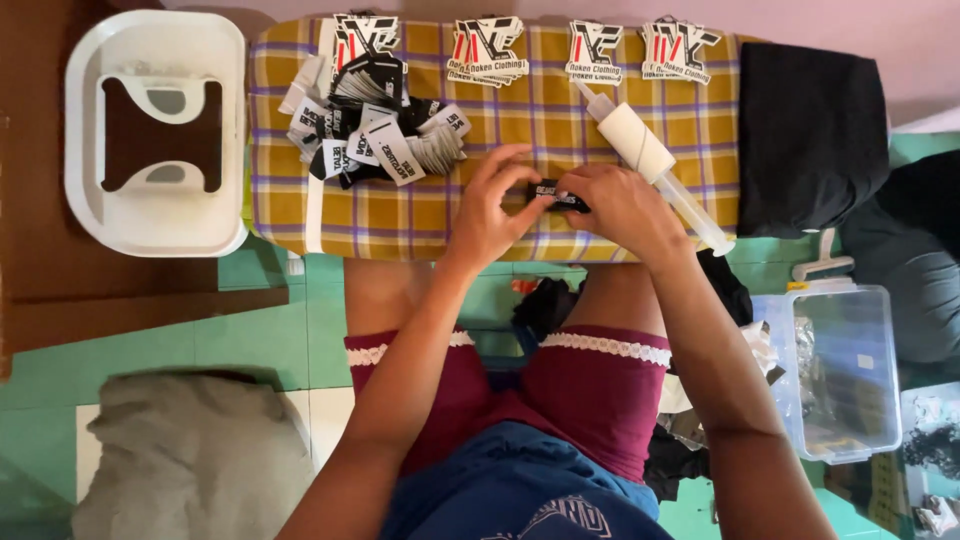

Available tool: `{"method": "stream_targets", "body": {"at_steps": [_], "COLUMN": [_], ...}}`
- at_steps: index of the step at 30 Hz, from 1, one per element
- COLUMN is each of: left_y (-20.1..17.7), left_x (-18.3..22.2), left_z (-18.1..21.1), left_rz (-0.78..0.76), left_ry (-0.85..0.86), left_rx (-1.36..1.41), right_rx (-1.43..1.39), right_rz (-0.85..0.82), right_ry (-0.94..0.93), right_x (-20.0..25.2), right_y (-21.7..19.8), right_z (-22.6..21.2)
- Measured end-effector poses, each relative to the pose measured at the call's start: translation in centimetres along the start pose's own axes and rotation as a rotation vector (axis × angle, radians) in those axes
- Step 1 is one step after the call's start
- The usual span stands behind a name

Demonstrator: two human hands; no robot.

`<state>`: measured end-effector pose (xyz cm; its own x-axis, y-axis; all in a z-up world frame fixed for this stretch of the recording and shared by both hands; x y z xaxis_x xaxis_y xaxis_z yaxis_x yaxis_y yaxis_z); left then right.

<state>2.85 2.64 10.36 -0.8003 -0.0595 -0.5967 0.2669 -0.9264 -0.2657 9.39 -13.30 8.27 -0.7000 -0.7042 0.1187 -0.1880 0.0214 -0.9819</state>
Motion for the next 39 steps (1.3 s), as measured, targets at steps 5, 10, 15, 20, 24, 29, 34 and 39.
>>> {"method": "stream_targets", "body": {"at_steps": [5,10,15,20,24,29,34,39], "left_y": [-1.1,-1.0,-1.5,-0.5,-0.4,-0.4,-0.2,0.2], "left_x": [1.2,1.3,0.2,-0.1,-0.4,-0.5,-0.6,-0.7], "left_z": [-2.9,-3.5,-0.8,-0.6,0.0,0.4,0.5,0.8], "left_rz": [0.213,0.235,0.153,0.053,0.011,-0.002,-0.014,-0.043], "left_ry": [-0.039,-0.078,0.008,0.024,-0.011,-0.033,-0.039,-0.043], "left_rx": [0.056,0.093,0.069,0.040,0.037,0.006,-0.010,-0.045], "right_rx": [-0.020,-0.179,-0.160,-0.145,-0.098,-0.083,-0.134,-0.205], "right_rz": [0.002,0.051,0.306,0.259,0.122,0.152,0.419,0.438], "right_ry": [0.005,0.021,0.105,0.163,0.198,0.198,0.173,0.144], "right_x": [-0.9,-0.6,0.7,-0.3,-1.9,-0.8,1.9,1.9], "right_y": [-0.1,-5.5,-11.9,-10.4,-7.1,-7.1,-8.8,-7.5], "right_z": [0.8,0.6,6.1,12.7,15.1,15.2,15.2,15.8]}}
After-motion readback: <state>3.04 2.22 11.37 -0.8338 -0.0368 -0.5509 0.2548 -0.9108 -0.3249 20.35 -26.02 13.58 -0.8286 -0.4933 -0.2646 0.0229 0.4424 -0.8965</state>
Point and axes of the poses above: each hand's wrist, its own x-axis away from the middle knuckle, its own y-axis out of the palm, z = x × y, the point moved 8 cm from there along -x, towards the middle knuckle, and after that the axes turned 8 degrees about y, right-handed, at the moved point
